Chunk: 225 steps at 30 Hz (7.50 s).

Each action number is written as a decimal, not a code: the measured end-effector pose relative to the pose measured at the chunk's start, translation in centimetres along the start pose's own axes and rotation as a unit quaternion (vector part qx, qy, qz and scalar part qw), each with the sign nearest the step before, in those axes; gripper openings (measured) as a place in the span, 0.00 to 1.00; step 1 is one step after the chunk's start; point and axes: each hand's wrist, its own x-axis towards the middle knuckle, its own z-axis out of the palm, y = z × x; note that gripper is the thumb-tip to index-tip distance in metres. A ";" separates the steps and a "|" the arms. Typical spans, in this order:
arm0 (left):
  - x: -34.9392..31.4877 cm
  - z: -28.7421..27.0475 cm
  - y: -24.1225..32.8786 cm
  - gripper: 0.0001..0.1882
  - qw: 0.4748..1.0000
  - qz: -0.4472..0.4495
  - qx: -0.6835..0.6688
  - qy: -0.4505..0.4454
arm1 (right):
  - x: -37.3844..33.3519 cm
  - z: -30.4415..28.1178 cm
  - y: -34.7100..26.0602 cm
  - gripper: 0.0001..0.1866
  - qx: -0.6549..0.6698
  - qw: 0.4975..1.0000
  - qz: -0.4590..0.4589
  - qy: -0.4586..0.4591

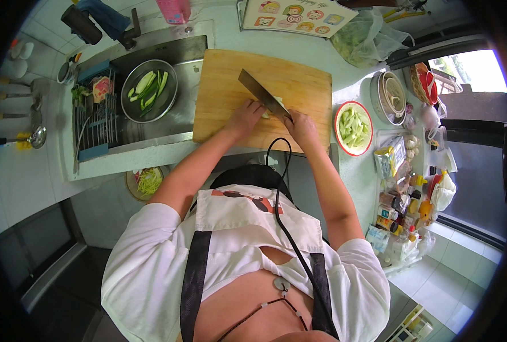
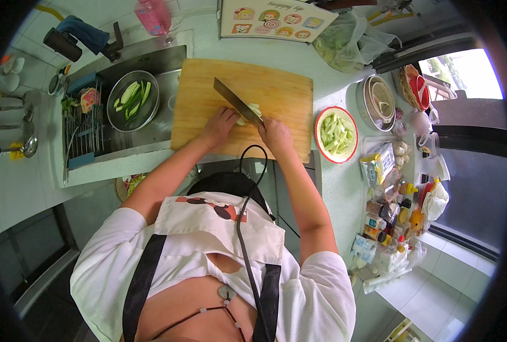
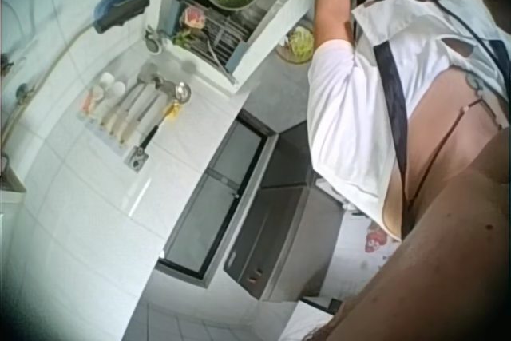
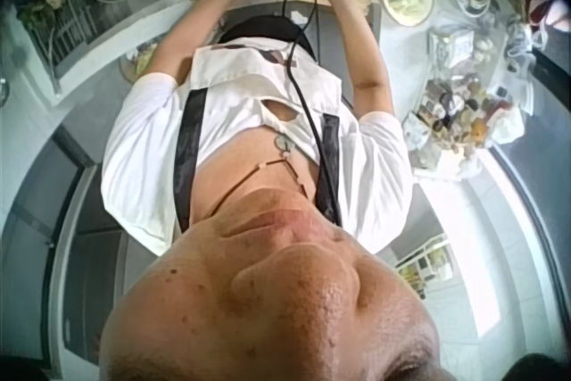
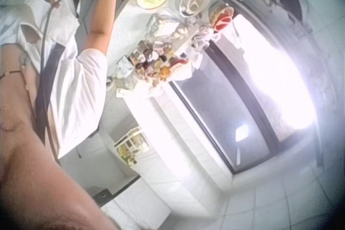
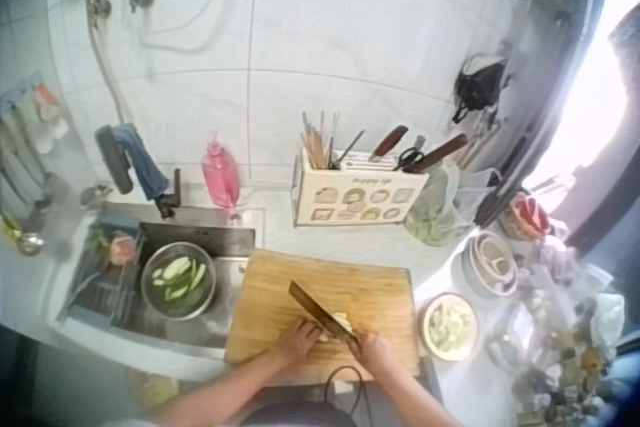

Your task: The person uses a large knife to slice green vegetables on a wooden cutting board by hand and puts the pieces into a bowl.

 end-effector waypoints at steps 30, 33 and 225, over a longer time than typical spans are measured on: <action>-3.5 0.1 -0.4 0.09 0.997 0.058 0.018 0.041 | -1.3 -0.7 -2.4 0.12 0.014 0.998 -0.001 -0.064; -3.6 0.1 -0.5 0.09 0.997 0.064 0.011 0.041 | -1.3 -0.9 -2.0 0.13 0.013 0.997 -0.003 -0.078; -5.4 -20.4 -9.5 0.11 0.883 -0.390 0.246 -0.088 | -6.6 -3.6 -4.2 0.03 0.566 0.783 0.255 0.046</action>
